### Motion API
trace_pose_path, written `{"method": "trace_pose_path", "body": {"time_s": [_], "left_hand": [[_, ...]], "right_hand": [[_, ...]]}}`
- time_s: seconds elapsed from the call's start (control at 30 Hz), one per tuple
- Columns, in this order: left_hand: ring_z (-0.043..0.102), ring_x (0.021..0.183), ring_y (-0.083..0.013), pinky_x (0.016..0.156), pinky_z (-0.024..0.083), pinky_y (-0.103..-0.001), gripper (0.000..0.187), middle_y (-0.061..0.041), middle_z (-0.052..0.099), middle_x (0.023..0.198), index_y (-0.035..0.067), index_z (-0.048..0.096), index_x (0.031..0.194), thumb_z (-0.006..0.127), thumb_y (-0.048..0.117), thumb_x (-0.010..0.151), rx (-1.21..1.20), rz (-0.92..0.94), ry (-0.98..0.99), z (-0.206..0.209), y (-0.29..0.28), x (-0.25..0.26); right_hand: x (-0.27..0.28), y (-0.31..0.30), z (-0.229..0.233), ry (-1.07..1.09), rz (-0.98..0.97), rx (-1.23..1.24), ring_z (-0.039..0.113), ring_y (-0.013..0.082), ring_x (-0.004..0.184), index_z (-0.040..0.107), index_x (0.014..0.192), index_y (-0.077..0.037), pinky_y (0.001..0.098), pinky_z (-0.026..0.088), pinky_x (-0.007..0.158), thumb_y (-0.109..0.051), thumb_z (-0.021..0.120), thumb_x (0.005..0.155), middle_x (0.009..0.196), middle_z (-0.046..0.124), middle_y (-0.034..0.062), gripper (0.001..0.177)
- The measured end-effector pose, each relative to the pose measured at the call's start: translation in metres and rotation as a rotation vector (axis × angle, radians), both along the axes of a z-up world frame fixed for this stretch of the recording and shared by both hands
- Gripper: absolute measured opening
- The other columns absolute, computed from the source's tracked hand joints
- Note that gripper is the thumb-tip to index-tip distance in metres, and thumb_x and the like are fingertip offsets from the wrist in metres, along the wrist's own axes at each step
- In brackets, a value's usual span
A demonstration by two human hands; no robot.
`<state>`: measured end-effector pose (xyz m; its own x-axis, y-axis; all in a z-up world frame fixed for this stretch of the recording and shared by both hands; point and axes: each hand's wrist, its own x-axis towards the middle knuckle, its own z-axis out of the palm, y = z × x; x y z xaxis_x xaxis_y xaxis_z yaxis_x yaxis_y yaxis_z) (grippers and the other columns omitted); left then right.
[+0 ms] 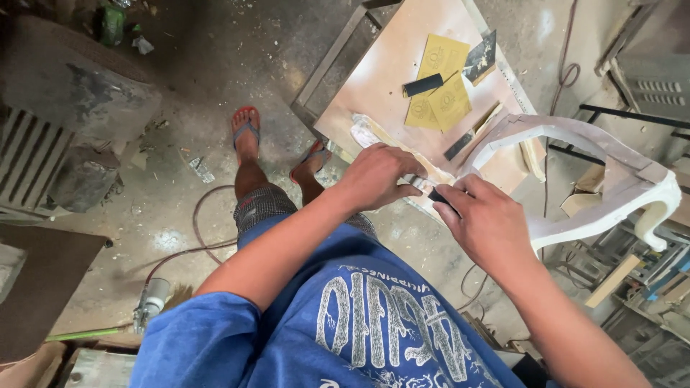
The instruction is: The person sands a white wooden chair leg using a black sanding block. They hold the chair leg with one hand and rub the sanding block along its surface with the other, focusing on smoothing the wood.
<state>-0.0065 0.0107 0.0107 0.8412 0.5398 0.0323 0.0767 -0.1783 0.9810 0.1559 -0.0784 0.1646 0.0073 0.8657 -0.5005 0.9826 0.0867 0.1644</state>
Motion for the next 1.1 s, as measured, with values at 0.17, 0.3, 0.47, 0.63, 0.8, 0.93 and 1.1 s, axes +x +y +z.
{"method": "trace_pose_path", "body": {"time_s": [0.17, 0.3, 0.47, 0.63, 0.8, 0.93, 1.1], "left_hand": [[0.073, 0.088, -0.0262, 0.092, 0.053, -0.049, 0.029, -0.005, 0.076, 0.091, 0.012, 0.076, 0.104, 0.083, 0.031, 0.083, -0.022, 0.000, -0.012, -0.005, -0.003, 0.003], [0.073, 0.088, -0.0275, 0.092, 0.052, -0.050, 0.030, -0.006, 0.076, 0.092, 0.010, 0.076, 0.106, 0.082, 0.030, 0.084, -0.017, -0.008, -0.006, -0.004, 0.000, 0.002], [0.073, 0.088, -0.0257, 0.092, 0.052, -0.049, 0.031, -0.005, 0.076, 0.090, 0.011, 0.076, 0.105, 0.082, 0.032, 0.083, -0.021, -0.010, 0.007, -0.002, -0.002, 0.002], [0.073, 0.088, -0.0263, 0.092, 0.052, -0.049, 0.031, -0.006, 0.076, 0.090, 0.011, 0.076, 0.105, 0.083, 0.031, 0.083, -0.022, -0.002, -0.002, -0.006, -0.003, 0.003], [0.073, 0.087, -0.0262, 0.093, 0.051, -0.049, 0.031, -0.005, 0.076, 0.089, 0.011, 0.076, 0.105, 0.083, 0.031, 0.082, -0.025, 0.005, 0.003, -0.007, -0.004, 0.004], [0.073, 0.086, -0.0259, 0.092, 0.051, -0.049, 0.032, -0.006, 0.075, 0.089, 0.012, 0.076, 0.105, 0.084, 0.032, 0.082, -0.018, 0.014, 0.004, -0.006, -0.004, 0.003], [0.073, 0.087, -0.0250, 0.095, 0.050, -0.049, 0.031, -0.005, 0.076, 0.091, 0.012, 0.076, 0.106, 0.083, 0.031, 0.083, -0.039, 0.008, 0.012, -0.007, -0.005, 0.003]], "right_hand": [[-0.005, 0.011, -0.007, 0.032, 0.004, -0.049, 0.071, 0.0177, 0.093, 0.075, 0.111, -0.027, 0.0346, 0.060, 0.076, -0.040, 0.065, 0.098, 0.095, 0.064, -0.0040, 0.021], [-0.002, 0.012, 0.004, 0.022, -0.036, -0.088, 0.070, 0.0171, 0.092, 0.074, 0.113, -0.029, 0.0341, 0.060, 0.076, -0.039, 0.063, 0.100, 0.096, 0.063, -0.0044, 0.020], [-0.007, 0.015, 0.002, 0.048, -0.024, -0.104, 0.071, 0.0197, 0.093, 0.074, 0.112, -0.026, 0.0357, 0.060, 0.077, -0.037, 0.063, 0.098, 0.095, 0.065, -0.0028, 0.020], [-0.001, 0.010, -0.006, 0.049, -0.002, -0.070, 0.070, 0.0189, 0.092, 0.074, 0.111, -0.027, 0.0344, 0.059, 0.077, -0.039, 0.064, 0.098, 0.094, 0.064, -0.0034, 0.020], [-0.001, 0.008, 0.001, 0.053, 0.027, -0.052, 0.070, 0.0187, 0.089, 0.074, 0.109, -0.026, 0.0333, 0.059, 0.076, -0.037, 0.063, 0.100, 0.094, 0.064, -0.0026, 0.018], [-0.001, 0.006, -0.007, 0.062, 0.044, -0.019, 0.071, 0.0188, 0.089, 0.075, 0.110, -0.026, 0.0331, 0.059, 0.077, -0.037, 0.064, 0.098, 0.094, 0.065, -0.0018, 0.019], [-0.002, 0.006, -0.002, 0.061, 0.008, -0.021, 0.070, 0.0193, 0.086, 0.075, 0.107, -0.026, 0.0352, 0.059, 0.072, -0.035, 0.064, 0.098, 0.091, 0.063, -0.0022, 0.017]]}}
